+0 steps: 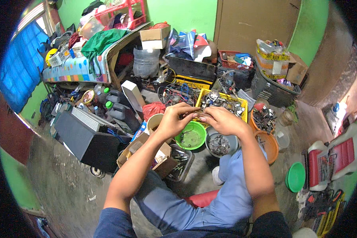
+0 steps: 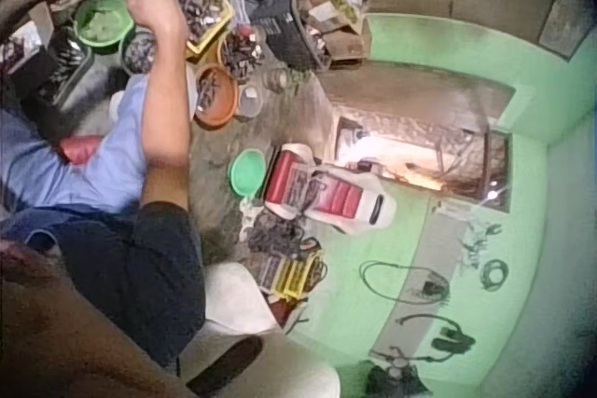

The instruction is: The person manipulates a bundle of wires and a small electronic component, stripping wire insulation by hand and inserting wire ends into a connector block. They also sort through wires inside a cardboard box.

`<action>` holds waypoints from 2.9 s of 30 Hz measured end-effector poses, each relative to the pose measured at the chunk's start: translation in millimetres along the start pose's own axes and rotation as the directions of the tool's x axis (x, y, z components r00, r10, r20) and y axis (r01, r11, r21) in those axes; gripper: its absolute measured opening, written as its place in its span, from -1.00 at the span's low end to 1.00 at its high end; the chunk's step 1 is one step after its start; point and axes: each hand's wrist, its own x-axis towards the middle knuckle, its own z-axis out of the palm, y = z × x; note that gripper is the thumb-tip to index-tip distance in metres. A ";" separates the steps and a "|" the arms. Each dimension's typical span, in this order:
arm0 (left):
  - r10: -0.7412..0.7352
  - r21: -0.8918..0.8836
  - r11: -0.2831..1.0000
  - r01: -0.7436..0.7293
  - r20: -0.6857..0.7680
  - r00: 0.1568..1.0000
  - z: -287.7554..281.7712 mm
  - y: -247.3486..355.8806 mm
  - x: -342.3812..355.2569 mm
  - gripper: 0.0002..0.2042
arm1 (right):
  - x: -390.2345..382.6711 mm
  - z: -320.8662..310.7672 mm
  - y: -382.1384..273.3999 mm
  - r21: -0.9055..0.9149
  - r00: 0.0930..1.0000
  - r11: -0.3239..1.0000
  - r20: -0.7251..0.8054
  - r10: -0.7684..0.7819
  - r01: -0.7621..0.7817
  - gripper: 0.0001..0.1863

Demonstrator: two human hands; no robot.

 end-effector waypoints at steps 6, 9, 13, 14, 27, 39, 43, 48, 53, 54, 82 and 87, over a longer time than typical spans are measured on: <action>0.141 0.134 0.980 -0.149 0.069 0.988 14.6 9.8 -0.3 -0.66 | -26.8 19.5 1.7 0.123 0.987 0.991 -0.143 0.073 -0.056 -0.72; 0.120 0.176 0.976 -0.128 0.057 0.991 12.5 11.1 -11.4 -0.52 | -21.6 38.2 -1.8 0.166 0.961 0.983 -0.253 0.115 -0.074 -0.74; -0.029 0.300 0.954 0.030 -0.010 1.000 -2.8 3.9 -43.9 -0.39 | 1.0 66.3 -2.5 0.135 0.936 0.986 -0.325 0.139 -0.100 -0.66; -0.066 0.320 0.944 0.079 -0.052 0.996 -7.7 0.2 -53.5 -0.39 | 7.7 70.5 0.4 0.112 0.923 0.985 -0.347 0.165 -0.134 -0.68; -0.745 0.077 -0.023 0.997 -0.666 0.035 -53.5 -95.9 -288.4 -0.07 | 79.1 242.3 8.1 0.254 0.915 0.890 -0.041 0.401 -0.379 -0.66; -0.798 -0.079 0.077 0.994 -0.602 0.014 -39.9 -140.8 -359.9 -0.36 | 58.3 273.6 4.1 -0.026 0.847 0.865 0.195 0.495 -0.501 -0.65; -0.782 -0.049 0.196 0.979 -0.610 0.126 -33.0 -124.6 -336.0 -0.31 | 42.9 253.6 8.7 0.029 0.890 0.890 0.047 0.453 -0.454 -0.71; -0.847 -0.080 0.262 0.962 -0.496 0.190 3.6 -104.9 -296.9 -0.29 | -0.5 225.3 60.2 0.082 0.887 0.893 -0.105 0.449 -0.442 -0.74; -0.808 -0.008 0.421 0.907 -0.457 0.371 59.9 -117.3 -291.8 -0.20 | -45.4 216.4 93.4 -0.050 0.824 0.822 -0.056 0.564 -0.567 -0.74; -0.836 -0.025 0.367 0.930 -0.447 0.318 65.6 -121.6 -289.3 -0.18 | -52.4 219.2 100.0 -0.035 0.826 0.826 -0.040 0.562 -0.563 -0.75; -0.102 -0.346 0.914 0.211 0.308 0.946 54.9 -45.0 -50.0 -0.52 | -53.0 55.6 26.3 0.352 0.976 0.918 -0.044 0.212 -0.183 -0.66; -0.228 -0.412 0.872 0.266 0.140 0.963 56.8 -22.7 -39.5 -0.72 | -43.4 41.3 11.6 0.634 0.982 0.772 -0.111 0.154 -0.049 -0.60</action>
